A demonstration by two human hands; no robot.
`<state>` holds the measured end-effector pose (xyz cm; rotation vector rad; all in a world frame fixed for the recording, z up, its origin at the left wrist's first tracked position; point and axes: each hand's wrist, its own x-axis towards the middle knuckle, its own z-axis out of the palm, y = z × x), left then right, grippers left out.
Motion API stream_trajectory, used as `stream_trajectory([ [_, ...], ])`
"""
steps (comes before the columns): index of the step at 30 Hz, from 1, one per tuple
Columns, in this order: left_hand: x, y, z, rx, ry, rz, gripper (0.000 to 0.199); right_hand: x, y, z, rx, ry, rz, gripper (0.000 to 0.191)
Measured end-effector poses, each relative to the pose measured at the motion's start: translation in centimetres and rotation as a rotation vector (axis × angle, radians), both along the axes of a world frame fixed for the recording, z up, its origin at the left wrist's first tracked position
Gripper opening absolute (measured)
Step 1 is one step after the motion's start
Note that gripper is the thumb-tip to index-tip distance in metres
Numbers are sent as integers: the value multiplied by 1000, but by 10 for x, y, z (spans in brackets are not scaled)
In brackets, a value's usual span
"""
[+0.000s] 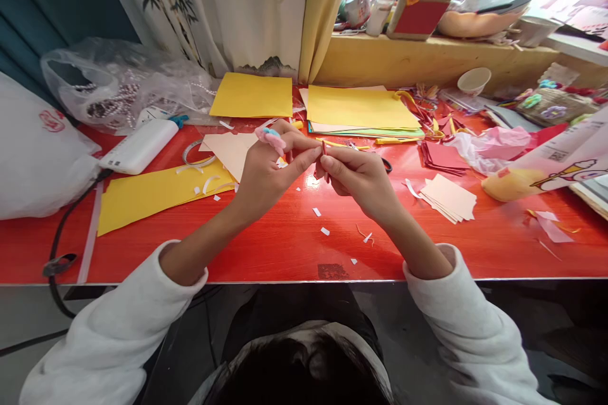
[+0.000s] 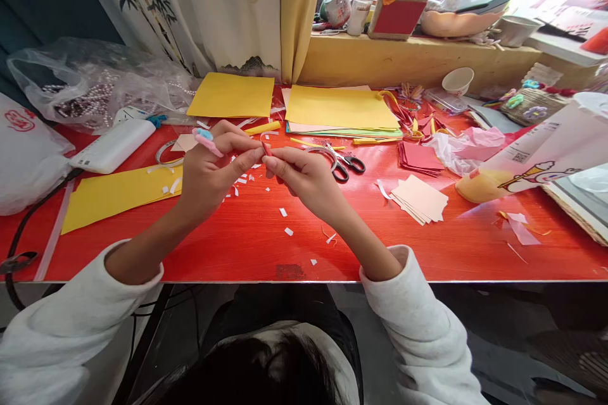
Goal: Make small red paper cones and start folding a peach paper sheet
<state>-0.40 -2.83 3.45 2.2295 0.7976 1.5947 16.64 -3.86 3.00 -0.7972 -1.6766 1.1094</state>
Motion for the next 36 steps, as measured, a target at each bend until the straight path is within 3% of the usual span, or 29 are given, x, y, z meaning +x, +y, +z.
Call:
stream_trajectory([
  [12, 1, 0, 1, 15, 19, -12, 16, 0, -1, 1, 97, -56, -42, 37],
  [22, 2, -3, 1, -19, 0, 5, 11, 0, 0, 0, 103, -69, -33, 36],
  [36, -1, 3, -3, -57, -43, -67, 17, 1, 1, 0, 186, -105, 6, 36],
])
